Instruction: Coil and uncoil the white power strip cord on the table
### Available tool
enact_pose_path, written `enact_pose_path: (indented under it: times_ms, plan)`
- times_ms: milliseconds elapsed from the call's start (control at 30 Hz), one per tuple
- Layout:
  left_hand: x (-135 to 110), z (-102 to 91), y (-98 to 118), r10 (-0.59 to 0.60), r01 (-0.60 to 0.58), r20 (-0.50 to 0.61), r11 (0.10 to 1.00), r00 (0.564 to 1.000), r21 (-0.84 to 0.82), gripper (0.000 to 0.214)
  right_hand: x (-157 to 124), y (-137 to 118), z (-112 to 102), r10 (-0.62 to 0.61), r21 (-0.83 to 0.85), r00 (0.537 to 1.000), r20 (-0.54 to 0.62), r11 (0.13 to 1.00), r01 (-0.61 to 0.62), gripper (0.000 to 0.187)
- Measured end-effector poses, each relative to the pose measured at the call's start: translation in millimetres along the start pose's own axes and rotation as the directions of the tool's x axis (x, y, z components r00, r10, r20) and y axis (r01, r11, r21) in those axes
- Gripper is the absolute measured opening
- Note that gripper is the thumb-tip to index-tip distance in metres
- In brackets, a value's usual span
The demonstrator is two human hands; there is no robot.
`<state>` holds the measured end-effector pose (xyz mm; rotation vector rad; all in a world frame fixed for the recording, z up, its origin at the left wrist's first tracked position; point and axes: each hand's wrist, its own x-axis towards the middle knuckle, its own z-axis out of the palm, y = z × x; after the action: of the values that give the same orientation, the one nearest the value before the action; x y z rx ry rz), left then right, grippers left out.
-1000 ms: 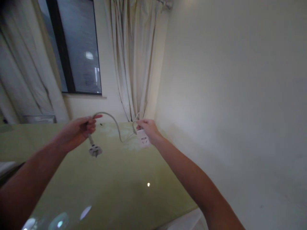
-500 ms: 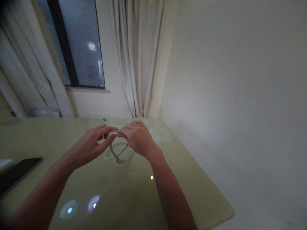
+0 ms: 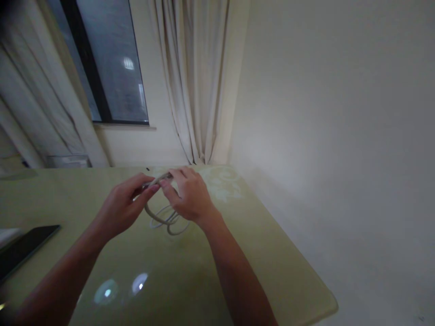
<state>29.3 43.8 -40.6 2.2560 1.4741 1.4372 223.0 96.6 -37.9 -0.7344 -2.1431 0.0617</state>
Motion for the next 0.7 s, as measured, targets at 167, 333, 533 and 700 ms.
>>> enact_pose_path:
  times_ms: [167, 333, 533, 700]
  plan:
    - [5, -1.3, -7, -0.033, 0.032, -0.063, 0.999, 0.997, -0.021, 0.027, 0, 4, 6, -0.010, 0.096, 0.998, 0.056, 0.995, 0.005, 0.038]
    - [7, -7.8, -9, -0.041, 0.038, -0.078, 0.998, 0.996, -0.042, 0.031, 1, 7, 16, 0.056, 0.284, 0.993, 0.107, 0.955, -0.084, 0.025]
    - [1, -19.3, -26, -0.176, 0.191, 0.076, 0.872, 0.982, -0.450, 0.048, -4, -10, 15, 0.006, 0.681, 0.969, 0.248, 0.710, -0.179, 0.021]
    - [-3, -25.0, -34, -0.204, 0.284, 0.201, 0.760, 0.958, -0.585, 0.052, -4, -16, 5, -0.131, 0.368, 0.976, 0.173, 0.928, 0.059, 0.014]
